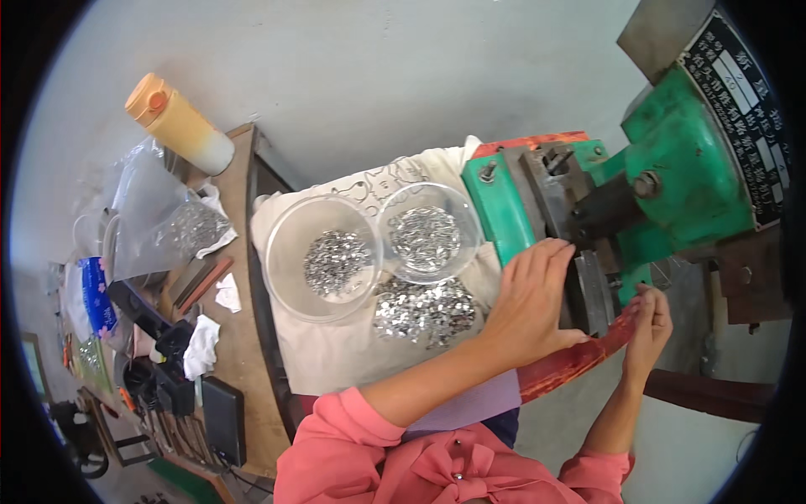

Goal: The person picks small metal pieces from a container and places them into slots on a metal strip. They then insert the strip into a green press machine and operate the lever to press the parts. The person repeats this process, occasionally wiping the strip with a tissue.

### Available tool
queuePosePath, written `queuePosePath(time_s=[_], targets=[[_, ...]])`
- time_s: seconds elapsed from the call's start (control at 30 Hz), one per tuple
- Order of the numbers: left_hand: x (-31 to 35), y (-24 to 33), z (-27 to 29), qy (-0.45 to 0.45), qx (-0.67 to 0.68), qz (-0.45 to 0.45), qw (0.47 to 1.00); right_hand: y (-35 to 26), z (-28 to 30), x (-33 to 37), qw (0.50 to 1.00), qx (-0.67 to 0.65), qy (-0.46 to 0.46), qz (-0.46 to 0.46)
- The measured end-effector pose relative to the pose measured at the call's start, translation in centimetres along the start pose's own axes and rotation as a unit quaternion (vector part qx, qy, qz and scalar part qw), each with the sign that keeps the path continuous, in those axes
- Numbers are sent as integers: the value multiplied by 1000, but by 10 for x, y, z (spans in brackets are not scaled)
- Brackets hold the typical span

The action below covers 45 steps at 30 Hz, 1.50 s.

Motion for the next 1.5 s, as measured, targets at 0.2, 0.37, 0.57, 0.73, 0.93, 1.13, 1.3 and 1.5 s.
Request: queuePosePath(time_s=[0.2,0.37,0.57,0.73,0.93,1.13,1.3,1.5], targets=[[-5,-2,-5,-6,11,-6,1000,-28,-44,-12,956,12,-262,-132],[-10,1,-7,-7,24,-13,1000,-19,-51,-30,926,-39,-320,-197],[-12,-2,-8,-25,24,-5,999,-39,-51,-19,950,-81,-239,-183],[-11,-3,-6,-25,38,-15,999,-56,-20,19,983,-89,-159,-23],[-12,-7,-6,-13,42,-9,999,-78,-47,59,923,223,-248,190],[-10,-5,-1,7,27,-3,1000,-48,-39,57,943,193,-207,177],[-5,6,11,51,20,-9,998,-56,-23,70,951,176,-151,204],[19,35,18,32,140,-39,989,-64,28,111,975,107,-78,179]])
Point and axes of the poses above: each hand's wrist, its own x-axis away from the middle knuckle, its own z-axis out of the back of the hand, y = z × x, the point moved 8 cm from there along -x, towards the middle knuckle
